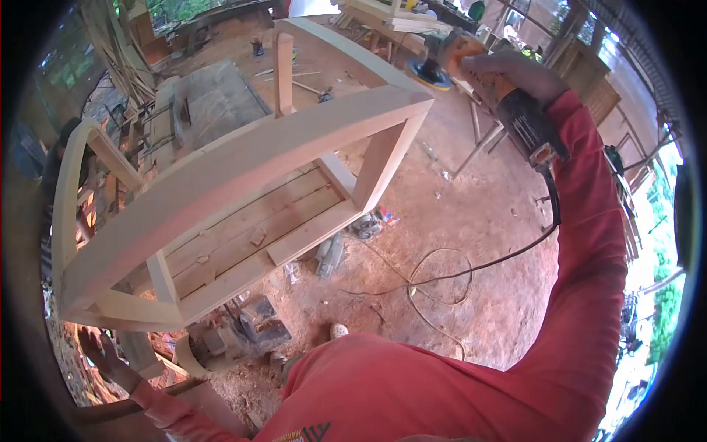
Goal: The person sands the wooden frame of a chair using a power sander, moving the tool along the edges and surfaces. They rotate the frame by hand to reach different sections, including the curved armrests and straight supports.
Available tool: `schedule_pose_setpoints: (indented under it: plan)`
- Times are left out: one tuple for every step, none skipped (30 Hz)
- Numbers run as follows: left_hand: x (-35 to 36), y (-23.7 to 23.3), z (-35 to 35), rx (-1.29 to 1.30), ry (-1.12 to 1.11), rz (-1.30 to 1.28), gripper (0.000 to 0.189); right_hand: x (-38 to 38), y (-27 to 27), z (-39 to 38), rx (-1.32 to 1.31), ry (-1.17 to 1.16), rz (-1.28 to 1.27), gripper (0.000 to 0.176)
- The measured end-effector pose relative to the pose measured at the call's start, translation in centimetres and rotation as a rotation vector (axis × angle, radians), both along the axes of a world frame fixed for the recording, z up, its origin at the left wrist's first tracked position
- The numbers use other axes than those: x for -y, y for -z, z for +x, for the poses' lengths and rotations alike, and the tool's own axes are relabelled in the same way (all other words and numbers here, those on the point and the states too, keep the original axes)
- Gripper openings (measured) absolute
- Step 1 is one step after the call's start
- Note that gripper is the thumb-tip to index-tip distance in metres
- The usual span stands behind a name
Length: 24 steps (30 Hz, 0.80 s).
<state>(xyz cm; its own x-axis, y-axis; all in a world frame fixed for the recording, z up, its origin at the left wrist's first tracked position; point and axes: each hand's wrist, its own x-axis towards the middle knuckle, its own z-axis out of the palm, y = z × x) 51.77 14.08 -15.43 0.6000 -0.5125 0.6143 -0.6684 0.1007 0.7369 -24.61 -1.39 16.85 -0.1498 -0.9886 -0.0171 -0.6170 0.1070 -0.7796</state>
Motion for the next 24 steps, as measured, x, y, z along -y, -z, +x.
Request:
schedule_pose_setpoints:
  plan:
    - [0.9,0.8,1.2,-0.074,0.110,0.025,0.069,-0.1,0.1,0.1,0.004,0.012,0.023,0.045]
    - [1.7,1.8,2.3,-0.145,0.215,0.051,0.072,-0.1,0.3,0.2,0.010,0.019,0.047,0.046]
    - [2.1,2.4,3.0,-0.213,0.319,0.081,0.074,-0.1,0.5,0.3,0.020,0.024,0.076,0.046]
    - [2.9,2.3,3.1,-0.231,0.365,0.103,0.077,0.1,0.6,0.4,0.008,0.002,0.092,0.045]
    - [3.2,2.8,3.7,-0.256,0.392,0.088,0.077,0.2,0.8,0.6,-0.004,-0.022,0.109,0.044]
    - [3.8,3.7,4.6,-0.281,0.418,0.071,0.076,0.4,0.7,0.8,-0.018,-0.047,0.125,0.043]
    - [4.4,4.6,5.5,-0.307,0.439,0.053,0.075,0.6,0.6,0.9,-0.013,-0.053,0.141,0.041]
    - [5.1,6.1,7.0,-0.369,0.508,0.037,0.075,0.8,0.5,1.0,-0.010,-0.065,0.160,0.040]
    - [5.9,7.8,8.5,-0.433,0.575,0.020,0.075,1.0,0.4,1.1,-0.008,-0.079,0.181,0.039]
    - [5.5,8.6,9.5,-0.499,0.630,0.005,0.075,1.1,0.7,1.4,0.006,-0.120,0.141,0.037]
    - [5.4,6.3,4.8,-0.569,0.872,-0.140,0.072,1.6,0.9,1.9,0.012,-0.162,0.122,0.036]
    - [5.4,5.8,3.8,-0.560,0.810,-0.091,0.071,1.3,1.1,2.4,0.022,-0.170,0.120,0.034]
    - [5.1,5.3,3.1,-0.527,0.691,-0.024,0.070,1.3,1.5,2.9,0.037,-0.171,0.124,0.033]
    - [4.9,4.9,2.7,-0.487,0.582,0.034,0.069,1.3,1.8,3.5,0.053,-0.167,0.124,0.031]
    - [5.0,4.6,2.2,-0.452,0.495,0.073,0.068,1.3,2.1,4.5,0.070,-0.156,0.127,0.030]
    - [5.0,4.0,1.3,-0.433,0.445,0.086,0.067,1.2,2.2,5.8,0.083,-0.156,0.134,0.029]
    - [5.1,2.9,0.2,-0.432,0.437,0.066,0.066,1.0,2.4,7.8,0.100,-0.165,0.141,0.029]
    - [5.0,0.8,-1.6,-0.482,0.484,0.015,0.065,0.3,2.3,9.7,0.114,-0.179,0.147,0.028]
    - [5.1,-0.3,-2.6,-0.529,0.554,-0.041,0.065,-0.2,2.0,12.6,0.123,-0.228,0.162,0.029]
    - [5.1,-0.5,-2.7,-0.516,0.587,-0.031,0.066,-1.4,1.7,15.6,0.133,-0.261,0.167,0.029]
    - [5.3,-0.6,-2.5,-0.499,0.628,-0.023,0.067,-2.7,1.6,18.3,0.144,-0.288,0.167,0.030]
    - [5.7,-0.7,-2.5,-0.483,0.673,-0.011,0.069,-3.3,1.6,20.4,0.156,-0.319,0.165,0.032]
    - [5.9,-0.6,-2.4,-0.489,0.659,-0.021,0.070,-3.6,1.6,22.8,0.168,-0.351,0.161,0.033]
    - [5.9,-0.4,-2.5,-0.494,0.646,-0.029,0.072,-4.0,1.7,25.2,0.182,-0.382,0.158,0.034]
